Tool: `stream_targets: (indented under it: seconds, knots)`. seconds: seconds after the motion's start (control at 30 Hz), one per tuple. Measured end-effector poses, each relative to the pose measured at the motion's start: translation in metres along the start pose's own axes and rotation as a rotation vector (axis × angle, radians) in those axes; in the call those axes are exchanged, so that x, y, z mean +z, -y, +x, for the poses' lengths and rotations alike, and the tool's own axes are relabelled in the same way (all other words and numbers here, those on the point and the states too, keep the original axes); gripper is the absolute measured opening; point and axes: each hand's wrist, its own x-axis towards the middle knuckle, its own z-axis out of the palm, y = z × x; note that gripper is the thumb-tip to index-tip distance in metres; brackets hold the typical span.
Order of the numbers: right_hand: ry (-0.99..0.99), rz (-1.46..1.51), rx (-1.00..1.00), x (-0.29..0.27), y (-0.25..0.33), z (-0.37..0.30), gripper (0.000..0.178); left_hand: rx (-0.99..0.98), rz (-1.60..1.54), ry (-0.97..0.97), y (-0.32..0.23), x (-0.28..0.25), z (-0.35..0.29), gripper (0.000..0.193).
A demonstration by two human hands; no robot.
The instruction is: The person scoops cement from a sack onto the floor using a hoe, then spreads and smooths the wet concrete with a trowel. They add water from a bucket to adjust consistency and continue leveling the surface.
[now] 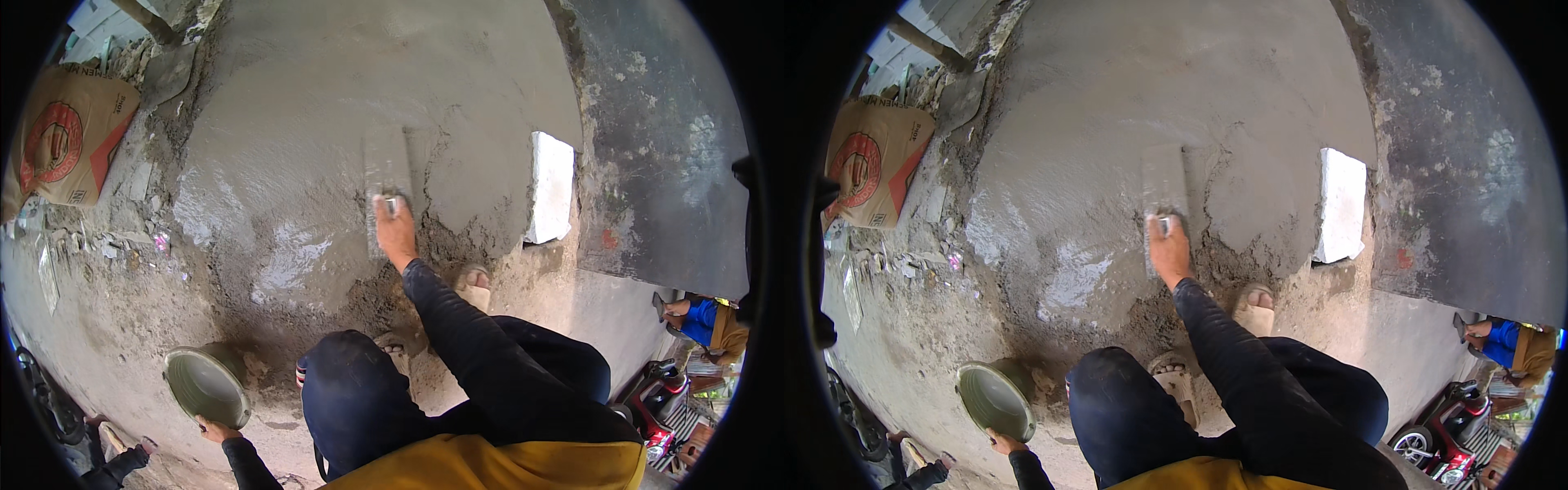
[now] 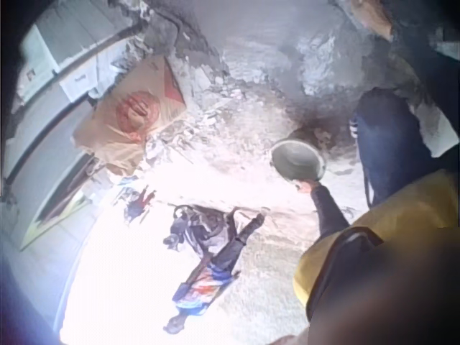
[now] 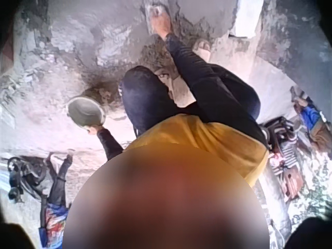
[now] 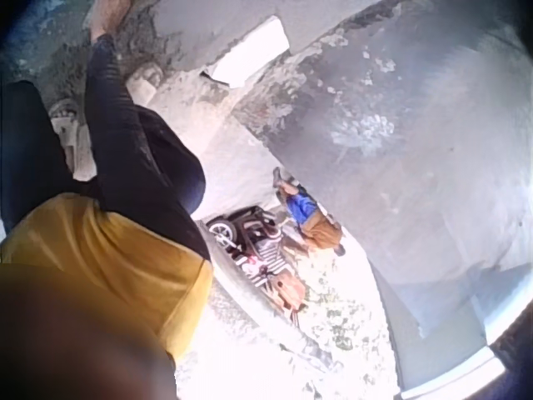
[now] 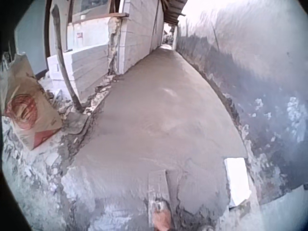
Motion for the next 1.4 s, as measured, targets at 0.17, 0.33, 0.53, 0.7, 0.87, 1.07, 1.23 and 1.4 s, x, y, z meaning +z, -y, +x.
stream_targets:
  seconds: [0.17,0.33,0.53,0.7,0.87,1.07,1.23,1.4]
  knots:
    - [0.156,-0.347,-0.297,0.09,-0.009,-0.038,0.063,-0.024,-0.069,0.028,0.005,-0.008,0.011,0.075]
    - [-0.089,-0.293,-0.188,0.013,-0.054,-0.026,0.048,0.054,-0.038,0.025,0.005,-0.012,0.011,0.067]
    - [0.156,-0.406,-0.27,-0.072,-0.063,-0.027,0.043,0.064,-0.135,0.003,0.009,-0.008,0.002,0.05]
    - [0.76,-0.786,-0.576,0.005,-0.088,-0.126,0.038,0.088,-0.128,-0.03,0.007,-0.011,0.004,0.046]
    - [0.731,-0.777,-0.694,0.013,-0.11,-0.133,0.035,0.059,-0.131,0.036,0.004,-0.009,0.003,0.053]
    - [0.377,-0.809,-0.553,-0.053,-0.117,-0.092,0.038,0.116,-0.042,-0.025,0.009,-0.014,0.015,0.054]
    - [0.264,-0.774,-0.446,-0.103,-0.115,-0.072,0.043,0.035,-0.088,0.053,0.012,-0.013,0.031,0.064]
    - [0.673,-0.886,-0.651,-0.127,-0.127,-0.082,0.05,0.051,-0.019,0.031,0.007,-0.011,0.031,0.067]
